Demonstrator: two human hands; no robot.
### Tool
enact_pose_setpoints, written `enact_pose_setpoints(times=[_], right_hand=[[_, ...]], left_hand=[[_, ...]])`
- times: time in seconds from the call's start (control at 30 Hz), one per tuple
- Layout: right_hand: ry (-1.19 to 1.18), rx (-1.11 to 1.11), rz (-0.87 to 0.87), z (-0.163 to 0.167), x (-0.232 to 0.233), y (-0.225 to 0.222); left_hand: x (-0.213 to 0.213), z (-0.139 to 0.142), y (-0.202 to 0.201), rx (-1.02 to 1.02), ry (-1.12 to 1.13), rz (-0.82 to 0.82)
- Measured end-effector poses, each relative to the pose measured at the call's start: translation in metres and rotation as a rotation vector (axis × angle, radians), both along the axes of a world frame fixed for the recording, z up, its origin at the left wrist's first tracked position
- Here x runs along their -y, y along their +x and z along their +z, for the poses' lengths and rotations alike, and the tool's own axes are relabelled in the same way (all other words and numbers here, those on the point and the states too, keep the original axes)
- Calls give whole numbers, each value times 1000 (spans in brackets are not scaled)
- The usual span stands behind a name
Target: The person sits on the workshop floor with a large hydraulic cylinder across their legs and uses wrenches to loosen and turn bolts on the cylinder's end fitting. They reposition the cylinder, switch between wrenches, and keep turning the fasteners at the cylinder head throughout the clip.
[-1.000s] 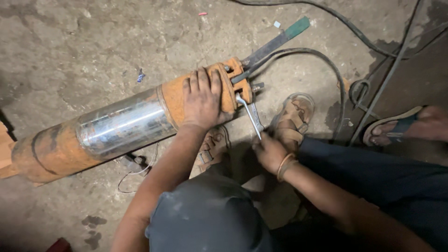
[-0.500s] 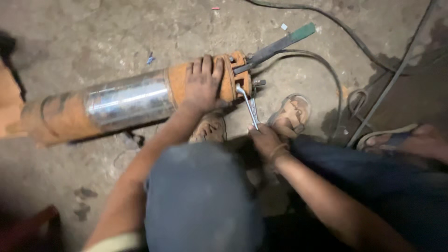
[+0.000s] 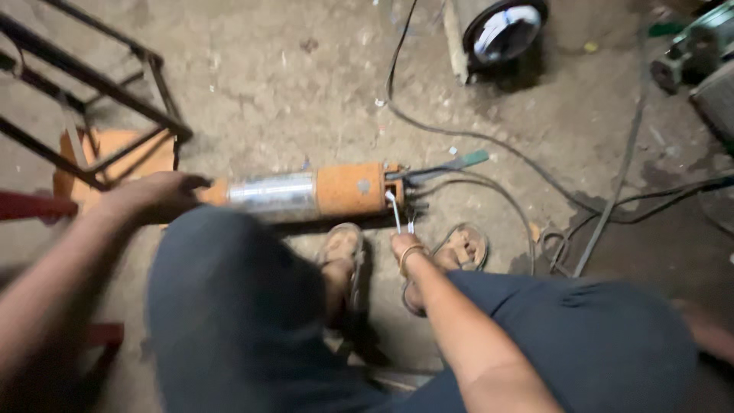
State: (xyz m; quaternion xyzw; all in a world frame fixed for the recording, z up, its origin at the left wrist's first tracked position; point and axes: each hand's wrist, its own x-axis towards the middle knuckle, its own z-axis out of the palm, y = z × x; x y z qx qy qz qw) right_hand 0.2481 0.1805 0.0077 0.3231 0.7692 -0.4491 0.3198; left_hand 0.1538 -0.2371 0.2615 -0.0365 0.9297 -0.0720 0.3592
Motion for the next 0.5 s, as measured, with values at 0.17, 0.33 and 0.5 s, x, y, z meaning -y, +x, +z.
enact_pose_setpoints(times=[0.17,0.33,0.5], right_hand=[[-76,24,-91,4,9,-14],[-205,85,-201,-7,8,-14],[-371,321,-273,-27,-9,2]], left_hand=[[-30,66,-99,101,-342,-306],[-155,22,-183,-14,-99,-478],[-268,-120,-175,151,252,-440]])
